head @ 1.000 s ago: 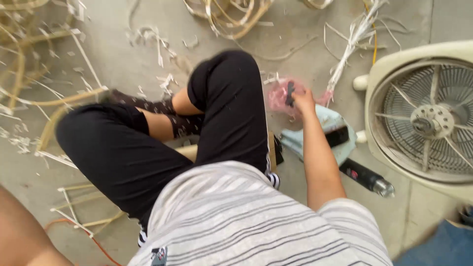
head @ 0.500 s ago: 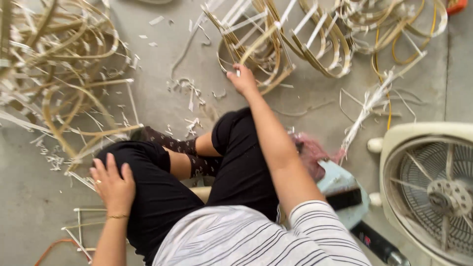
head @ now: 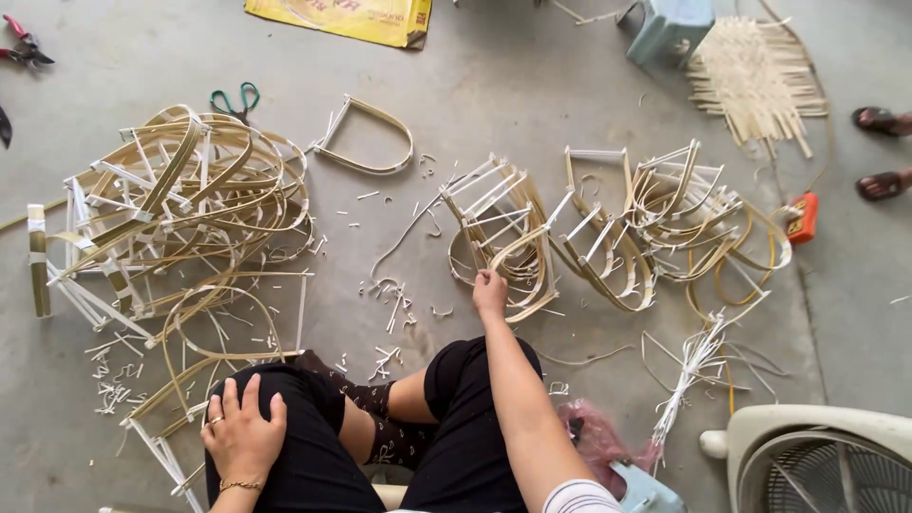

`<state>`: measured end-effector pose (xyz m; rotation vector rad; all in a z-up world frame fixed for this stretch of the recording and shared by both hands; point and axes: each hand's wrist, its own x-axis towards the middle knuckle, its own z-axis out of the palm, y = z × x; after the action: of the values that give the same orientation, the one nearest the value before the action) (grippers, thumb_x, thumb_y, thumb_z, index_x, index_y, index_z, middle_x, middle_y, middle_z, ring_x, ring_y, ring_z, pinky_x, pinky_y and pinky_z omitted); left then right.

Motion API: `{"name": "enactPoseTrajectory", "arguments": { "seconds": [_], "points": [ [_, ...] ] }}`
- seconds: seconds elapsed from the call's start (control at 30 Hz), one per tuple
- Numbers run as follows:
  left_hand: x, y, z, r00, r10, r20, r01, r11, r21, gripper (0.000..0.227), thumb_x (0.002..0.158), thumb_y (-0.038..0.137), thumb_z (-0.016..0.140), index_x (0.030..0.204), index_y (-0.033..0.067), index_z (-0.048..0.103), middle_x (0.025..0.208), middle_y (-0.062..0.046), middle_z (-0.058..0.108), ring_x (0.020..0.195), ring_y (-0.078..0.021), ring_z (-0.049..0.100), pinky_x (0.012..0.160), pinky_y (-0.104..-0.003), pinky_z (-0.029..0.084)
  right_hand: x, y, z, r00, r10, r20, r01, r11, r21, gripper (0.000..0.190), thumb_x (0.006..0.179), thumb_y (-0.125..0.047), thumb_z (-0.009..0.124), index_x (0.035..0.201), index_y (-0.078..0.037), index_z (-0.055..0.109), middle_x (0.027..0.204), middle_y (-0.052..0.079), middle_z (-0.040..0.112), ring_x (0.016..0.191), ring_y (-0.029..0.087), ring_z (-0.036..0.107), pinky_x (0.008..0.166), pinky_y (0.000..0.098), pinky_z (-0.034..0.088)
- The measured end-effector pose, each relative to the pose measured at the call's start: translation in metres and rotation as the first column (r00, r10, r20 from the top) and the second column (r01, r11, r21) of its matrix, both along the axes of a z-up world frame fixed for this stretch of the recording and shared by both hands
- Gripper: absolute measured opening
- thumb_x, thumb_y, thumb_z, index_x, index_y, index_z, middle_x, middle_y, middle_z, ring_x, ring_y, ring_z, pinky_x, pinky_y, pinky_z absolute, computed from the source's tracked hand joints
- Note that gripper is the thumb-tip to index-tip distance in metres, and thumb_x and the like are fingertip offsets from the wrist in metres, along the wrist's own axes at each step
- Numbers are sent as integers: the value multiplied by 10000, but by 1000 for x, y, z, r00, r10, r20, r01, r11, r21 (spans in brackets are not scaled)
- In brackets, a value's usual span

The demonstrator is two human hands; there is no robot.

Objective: Assembling and securing bamboo strips into curved frames using tape and scissors.

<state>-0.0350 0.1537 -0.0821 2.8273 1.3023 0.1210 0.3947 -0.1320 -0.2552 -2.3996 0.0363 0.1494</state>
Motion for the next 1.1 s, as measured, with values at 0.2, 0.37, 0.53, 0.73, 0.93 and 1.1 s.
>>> {"name": "enactPoseTrajectory", "arguments": {
  "seconds": [0.2,0.37,0.53,0.73,0.93,1.1],
  "points": [
    [-3,-1,4,1000,9,19,-9,999,-33,630,892,564,568,1466,303,581,1607,-76,485,1485,-334,419,1166,-568,345,-67,-10,134,985,-82,153,4,890,456,314,964,-5,487,1239,-61,627,1191,124,620,772,172,699,732,301,578],
    [0,-5,2,999,0,50,2,999,-41,648,882,582,564,1469,309,580,1615,-80,480,1480,-338,416,1157,-593,336,-122,-24,270,970,-144,194,-49,668,742,439,998,5,469,1428,-82,473,1248,83,582,781,124,632,684,272,544],
    [3,-29,27,841,-238,485,356,920,-166,425,995,439,548,1354,218,610,1463,-85,588,1416,-337,515,1249,-473,371,-189,-10,395,903,227,366,-430,431,793,568,1015,18,529,1544,-131,382,1269,97,621,897,128,679,790,277,593],
    [51,-90,166,620,730,288,611,-220,-760,515,1058,384,354,1377,19,529,1085,-150,720,984,-273,698,864,-382,559,-315,15,385,524,805,280,-851,479,215,536,950,-2,638,1462,-134,548,1172,164,693,996,324,721,849,377,586],
    [33,-97,111,628,765,142,564,-322,-760,384,1101,340,390,1175,23,595,739,-93,647,755,-258,692,694,-385,571,-349,4,369,512,841,176,-844,452,289,580,943,-20,659,1496,-123,513,1163,172,711,1014,339,717,863,375,584],
    [25,-97,108,623,769,146,615,-366,-698,350,1109,342,392,1008,60,575,670,-60,611,736,-242,685,686,-377,571,-353,1,363,509,852,123,-836,455,307,573,958,-42,664,1505,-127,518,1143,159,719,969,295,734,858,359,593]
  ]
}}
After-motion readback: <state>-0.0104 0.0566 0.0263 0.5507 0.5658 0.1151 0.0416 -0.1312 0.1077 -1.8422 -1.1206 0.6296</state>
